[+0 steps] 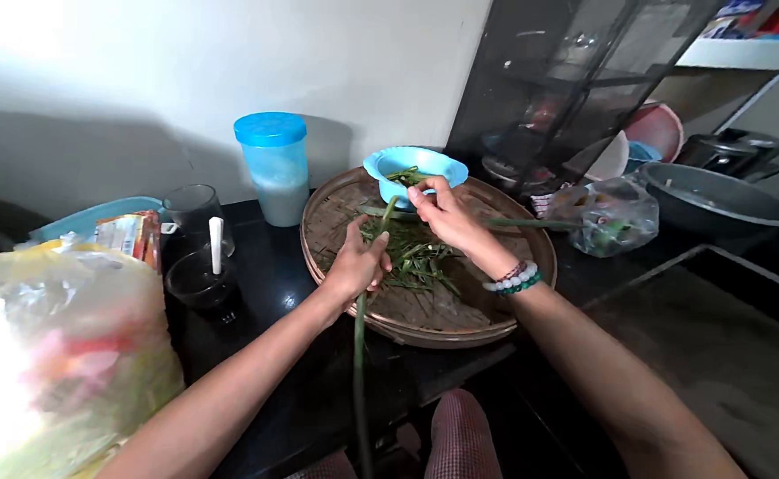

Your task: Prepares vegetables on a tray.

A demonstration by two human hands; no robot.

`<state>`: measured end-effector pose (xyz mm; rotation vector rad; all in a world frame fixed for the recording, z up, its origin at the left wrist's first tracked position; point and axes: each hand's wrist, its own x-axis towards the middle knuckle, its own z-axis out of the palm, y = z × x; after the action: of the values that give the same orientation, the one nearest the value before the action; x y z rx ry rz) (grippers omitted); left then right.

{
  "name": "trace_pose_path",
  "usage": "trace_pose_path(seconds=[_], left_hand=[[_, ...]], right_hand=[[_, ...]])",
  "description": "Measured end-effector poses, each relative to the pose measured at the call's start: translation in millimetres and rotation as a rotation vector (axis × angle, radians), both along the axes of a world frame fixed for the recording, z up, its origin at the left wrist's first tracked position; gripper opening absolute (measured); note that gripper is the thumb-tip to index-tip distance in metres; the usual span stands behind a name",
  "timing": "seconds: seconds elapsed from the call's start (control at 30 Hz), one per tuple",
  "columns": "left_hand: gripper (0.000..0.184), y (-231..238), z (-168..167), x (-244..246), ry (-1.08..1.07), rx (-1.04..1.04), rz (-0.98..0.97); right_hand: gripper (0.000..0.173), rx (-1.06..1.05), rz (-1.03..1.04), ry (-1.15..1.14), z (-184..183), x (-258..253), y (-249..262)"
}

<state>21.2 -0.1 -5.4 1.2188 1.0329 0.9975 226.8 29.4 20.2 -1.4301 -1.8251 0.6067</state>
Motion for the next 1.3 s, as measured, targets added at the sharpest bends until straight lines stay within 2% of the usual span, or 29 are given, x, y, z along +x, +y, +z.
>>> trace_pose_path(seconds=[0.17,0.33,0.7,0.83,0.9,0.97,1.03,1.13,1.23,1.3], left_hand=[[0.044,4.5,0.8,-5.7,-0.052,-0.029,0.055],[0.044,0.1,0.1,-8.6,-0.104,-0.002,0.058],[0.04,-2.7,1.0,-6.0,-0.099,-0.042,0.02],[0.042,-5.8,1.4,-3.8,-0.09,-0.008,0.055],[0.04,-3.3,-1.1,-6.1,-0.015,0.029,0.111],[0.038,2.5,-7.1,-9.4,0.016,0.073,0.149],[0.034,6.6,-11.1,-8.7,0.083,0.123,0.228],[0.031,6.6,-13.1,-7.1,0.17,0.177,0.267],[0.032,8.7,-14.4,-7.5,0.157,0.192,0.227],[0.031,8.1,-12.6,-6.0,0.076,0.16,0.192]], right_hand=[[0.044,0.313,0.121,-0.382,-7.9,-17.2,-3.0],[0.042,0.474,0.114,-0.519,-23.2,-23.8,-0.2],[0.037,0.428,0.031,-0.451,-15.1,-15.0,10.1],[0.04,0.308,-0.054,-0.438,-5.0,-1.9,20.4],[0.046,0.245,-0.027,-0.354,-7.5,11.2,15.8],[0.063,0.138,-0.033,-0.279,-6.5,17.9,5.2],[0.055,0.097,-0.041,-0.265,-5.8,19.2,-0.9],[0.026,0.092,-0.059,-0.271,-2.4,14.4,-7.3],[0.051,0.134,0.013,-0.206,-2.4,10.8,-4.3],[0.05,0.183,0.086,-0.189,0.1,5.0,-2.8]])
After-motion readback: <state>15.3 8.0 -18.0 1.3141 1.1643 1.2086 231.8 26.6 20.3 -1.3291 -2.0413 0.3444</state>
